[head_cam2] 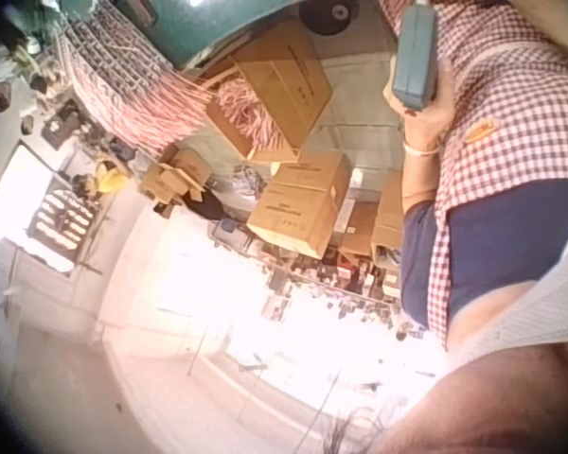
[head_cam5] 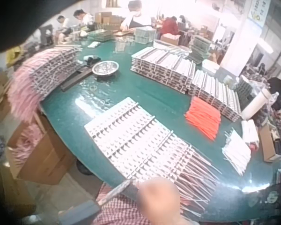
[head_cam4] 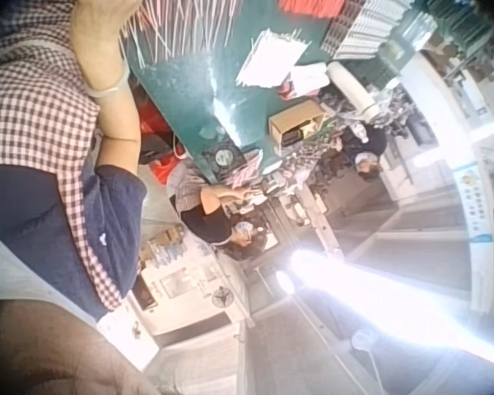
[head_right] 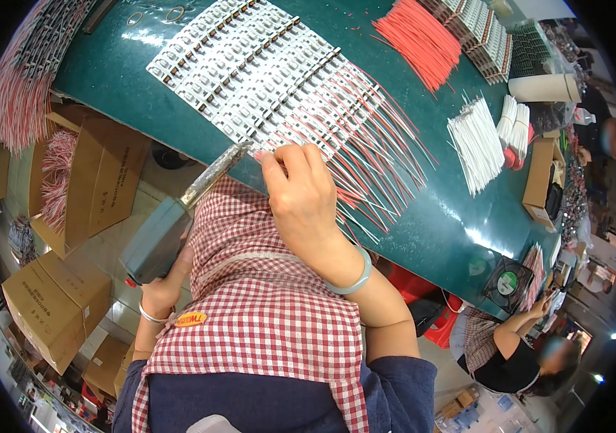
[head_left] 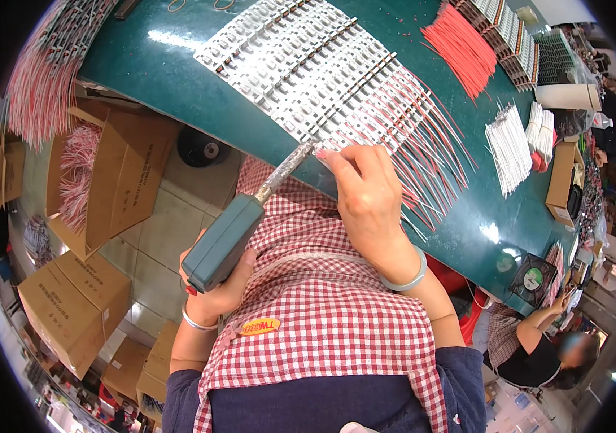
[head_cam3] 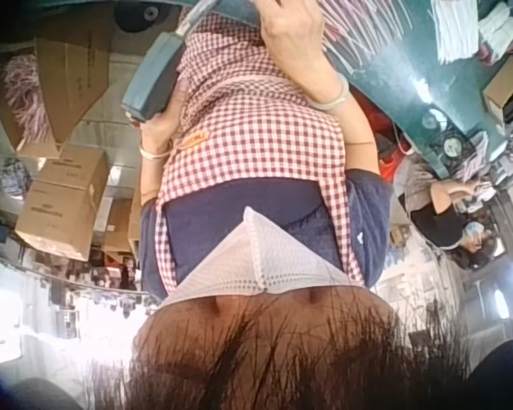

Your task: The person uses a soldering iron to attach red and white wires to a white plastic grid fixture on a green workbench. They repeatedly pick up individual wires, position them into slots on the grid, and apply heat to secure them.

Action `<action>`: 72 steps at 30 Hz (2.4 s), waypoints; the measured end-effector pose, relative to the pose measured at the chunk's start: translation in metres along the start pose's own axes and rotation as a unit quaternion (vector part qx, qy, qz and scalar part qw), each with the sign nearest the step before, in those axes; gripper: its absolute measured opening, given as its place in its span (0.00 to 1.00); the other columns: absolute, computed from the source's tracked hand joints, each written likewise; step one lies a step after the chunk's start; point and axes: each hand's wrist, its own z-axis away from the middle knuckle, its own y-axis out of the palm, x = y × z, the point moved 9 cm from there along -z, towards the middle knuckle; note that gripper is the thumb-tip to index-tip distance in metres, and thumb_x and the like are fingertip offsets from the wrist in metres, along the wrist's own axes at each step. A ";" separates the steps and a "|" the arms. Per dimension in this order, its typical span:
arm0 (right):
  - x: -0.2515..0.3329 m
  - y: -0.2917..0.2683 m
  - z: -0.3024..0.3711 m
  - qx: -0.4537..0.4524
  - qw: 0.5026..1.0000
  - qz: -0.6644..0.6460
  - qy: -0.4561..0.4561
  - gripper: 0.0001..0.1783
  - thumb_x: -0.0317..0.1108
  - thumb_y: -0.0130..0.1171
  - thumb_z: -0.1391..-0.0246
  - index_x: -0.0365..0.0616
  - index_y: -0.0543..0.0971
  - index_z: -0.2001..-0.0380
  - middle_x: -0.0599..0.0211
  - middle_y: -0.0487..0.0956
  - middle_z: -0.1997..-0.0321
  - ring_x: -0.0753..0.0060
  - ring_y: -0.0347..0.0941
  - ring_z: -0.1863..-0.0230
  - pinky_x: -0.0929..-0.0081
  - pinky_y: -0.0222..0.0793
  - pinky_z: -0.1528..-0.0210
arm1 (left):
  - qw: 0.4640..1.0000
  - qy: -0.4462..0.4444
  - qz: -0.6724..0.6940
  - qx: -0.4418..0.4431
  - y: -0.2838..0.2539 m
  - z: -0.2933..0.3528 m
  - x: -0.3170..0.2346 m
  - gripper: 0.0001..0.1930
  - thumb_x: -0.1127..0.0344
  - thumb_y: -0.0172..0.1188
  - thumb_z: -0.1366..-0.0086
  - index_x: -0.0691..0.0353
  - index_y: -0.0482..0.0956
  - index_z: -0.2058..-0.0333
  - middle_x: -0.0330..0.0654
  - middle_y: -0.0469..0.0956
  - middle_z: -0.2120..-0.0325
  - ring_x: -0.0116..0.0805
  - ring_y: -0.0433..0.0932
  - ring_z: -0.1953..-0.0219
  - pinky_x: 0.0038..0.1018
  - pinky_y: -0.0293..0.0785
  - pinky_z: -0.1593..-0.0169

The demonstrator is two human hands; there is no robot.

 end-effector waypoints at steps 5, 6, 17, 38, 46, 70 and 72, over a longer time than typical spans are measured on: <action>-0.004 -0.010 -0.003 -0.031 0.999 -0.010 0.012 0.12 0.20 0.62 0.55 0.36 0.83 0.63 0.62 0.77 0.65 0.59 0.73 0.63 0.65 0.72 0.63 | 0.999 -0.019 0.028 0.021 -0.002 0.010 0.009 0.19 0.77 0.69 0.40 0.70 0.81 0.50 0.46 0.83 0.60 0.30 0.80 0.70 0.23 0.75 0.68; -0.007 -0.017 -0.005 -0.047 0.999 -0.012 0.014 0.11 0.20 0.62 0.54 0.37 0.83 0.64 0.62 0.77 0.66 0.59 0.73 0.63 0.64 0.72 0.63 | 0.998 -0.034 0.047 0.025 -0.001 0.011 0.012 0.21 0.79 0.68 0.38 0.71 0.79 0.45 0.45 0.83 0.57 0.26 0.79 0.69 0.22 0.74 0.69; -0.056 0.005 -0.081 -0.007 0.996 -0.054 -0.066 0.04 0.26 0.65 0.49 0.45 0.85 0.68 0.65 0.81 0.67 0.59 0.79 0.63 0.64 0.75 0.62 | 0.973 -0.116 0.183 -0.076 -0.010 -0.006 0.013 0.21 0.82 0.65 0.39 0.72 0.78 0.46 0.48 0.82 0.52 0.30 0.78 0.62 0.26 0.75 0.60; -0.087 -0.049 -0.028 -0.002 0.993 -0.119 -0.015 0.13 0.19 0.66 0.57 0.46 0.85 0.66 0.68 0.80 0.67 0.62 0.76 0.64 0.66 0.73 0.65 | 0.967 -0.114 0.227 -0.015 0.045 -0.050 -0.009 0.22 0.85 0.59 0.39 0.75 0.72 0.44 0.57 0.80 0.51 0.27 0.75 0.79 0.24 0.71 0.77; -0.133 -0.057 -0.060 -0.082 0.994 -0.022 0.065 0.08 0.20 0.67 0.51 0.40 0.85 0.66 0.63 0.79 0.67 0.60 0.75 0.65 0.64 0.72 0.63 | 0.964 -0.139 0.223 0.043 0.079 -0.097 -0.045 0.13 0.77 0.69 0.37 0.70 0.82 0.54 0.39 0.82 0.69 0.24 0.78 0.70 0.24 0.75 0.65; -0.146 -0.034 -0.061 -0.066 0.996 -0.003 0.060 0.14 0.17 0.62 0.57 0.37 0.83 0.64 0.61 0.76 0.66 0.60 0.72 0.66 0.64 0.72 0.65 | 0.999 -0.008 0.021 0.040 0.106 -0.153 -0.072 0.11 0.75 0.72 0.43 0.68 0.84 0.61 0.39 0.83 0.73 0.24 0.78 0.74 0.23 0.74 0.67; -0.145 -0.035 -0.061 -0.063 0.996 -0.001 0.060 0.14 0.17 0.63 0.57 0.36 0.83 0.64 0.61 0.76 0.66 0.60 0.72 0.66 0.64 0.72 0.65 | 0.999 0.000 0.013 0.043 0.107 -0.153 -0.074 0.11 0.75 0.72 0.43 0.68 0.84 0.61 0.39 0.83 0.73 0.25 0.77 0.74 0.23 0.73 0.68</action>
